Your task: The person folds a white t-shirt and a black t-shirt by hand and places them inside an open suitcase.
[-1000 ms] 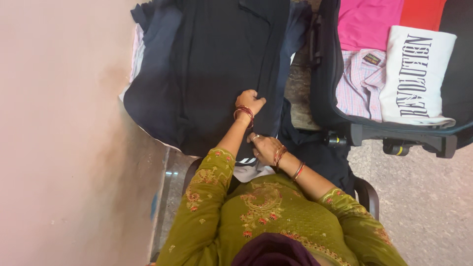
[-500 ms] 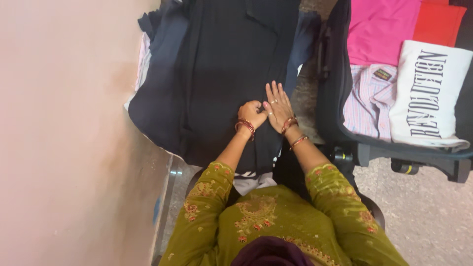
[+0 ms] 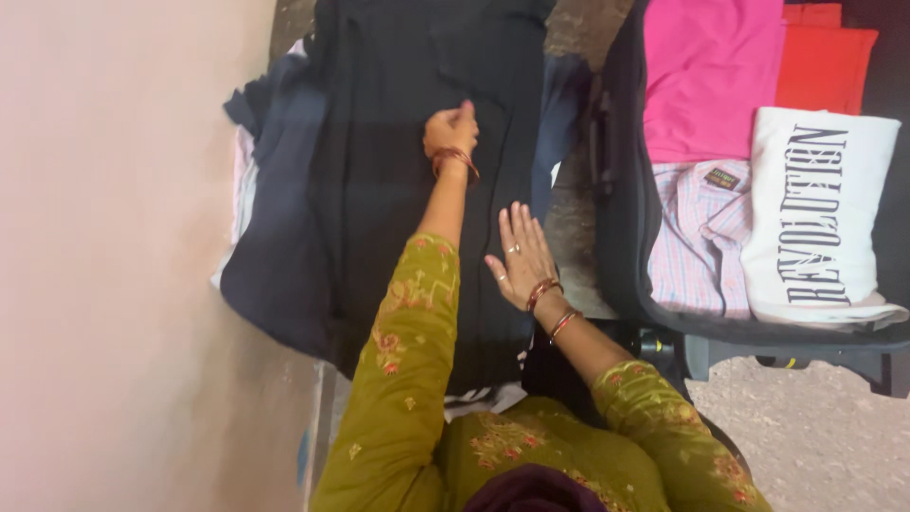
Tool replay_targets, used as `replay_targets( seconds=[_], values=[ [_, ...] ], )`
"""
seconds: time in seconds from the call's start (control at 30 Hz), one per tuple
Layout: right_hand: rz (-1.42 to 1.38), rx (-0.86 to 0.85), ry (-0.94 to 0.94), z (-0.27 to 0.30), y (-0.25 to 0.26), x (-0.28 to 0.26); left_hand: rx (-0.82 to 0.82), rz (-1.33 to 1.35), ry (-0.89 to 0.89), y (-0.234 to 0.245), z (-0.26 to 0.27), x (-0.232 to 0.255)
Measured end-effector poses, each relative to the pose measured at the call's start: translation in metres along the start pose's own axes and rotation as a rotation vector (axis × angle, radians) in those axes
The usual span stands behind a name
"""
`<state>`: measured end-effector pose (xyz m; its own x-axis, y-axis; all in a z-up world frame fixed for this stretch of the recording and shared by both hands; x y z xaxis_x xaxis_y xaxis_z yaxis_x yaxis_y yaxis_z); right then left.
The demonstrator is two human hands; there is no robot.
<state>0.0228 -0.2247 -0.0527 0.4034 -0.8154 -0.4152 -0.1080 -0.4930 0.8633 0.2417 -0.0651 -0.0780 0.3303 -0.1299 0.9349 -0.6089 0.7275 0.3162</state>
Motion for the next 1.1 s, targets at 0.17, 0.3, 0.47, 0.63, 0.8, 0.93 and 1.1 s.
replay_targets(
  seconds=[0.17, 0.3, 0.47, 0.63, 0.8, 0.93, 1.1],
  values=[
    [-0.014, -0.018, 0.018, -0.004, 0.001, 0.002, 0.012, 0.088, 0.118, -0.040, -0.053, 0.024],
    [-0.021, -0.011, 0.019, -0.004, 0.000, 0.003, 0.160, 0.071, -0.034, -0.041, -0.077, 0.035],
    [-0.010, -0.031, 0.002, -0.002, -0.003, 0.005, 0.377, -0.262, -0.087, -0.007, -0.089, 0.018],
    [-0.021, -0.024, 0.000, -0.003, -0.002, 0.003, 0.120, -0.118, 0.245, 0.001, -0.091, 0.041],
    [-0.022, -0.037, -0.003, -0.007, 0.004, 0.001, 0.238, -0.593, -0.626, -0.021, -0.081, 0.074],
    [-0.050, -0.036, -0.011, -0.006, 0.005, 0.001, -0.072, -0.773, -0.866, -0.076, -0.071, 0.085],
    [-0.084, -0.056, -0.019, -0.009, 0.007, 0.002, -0.265, -0.664, -0.852, -0.160, -0.082, 0.073]
  ],
)
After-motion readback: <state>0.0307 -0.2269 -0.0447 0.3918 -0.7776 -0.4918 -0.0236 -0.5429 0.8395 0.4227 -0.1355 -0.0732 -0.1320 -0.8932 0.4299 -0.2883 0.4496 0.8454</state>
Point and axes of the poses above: each hand's wrist, its own z-axis away from the middle knuckle, its own y-axis out of the back of the hand, x = y × z, the point moved 2 cm from there along -z, towards the middle knuckle, and after that the axes turned 12 degrees about x, right-handed, at the moved point
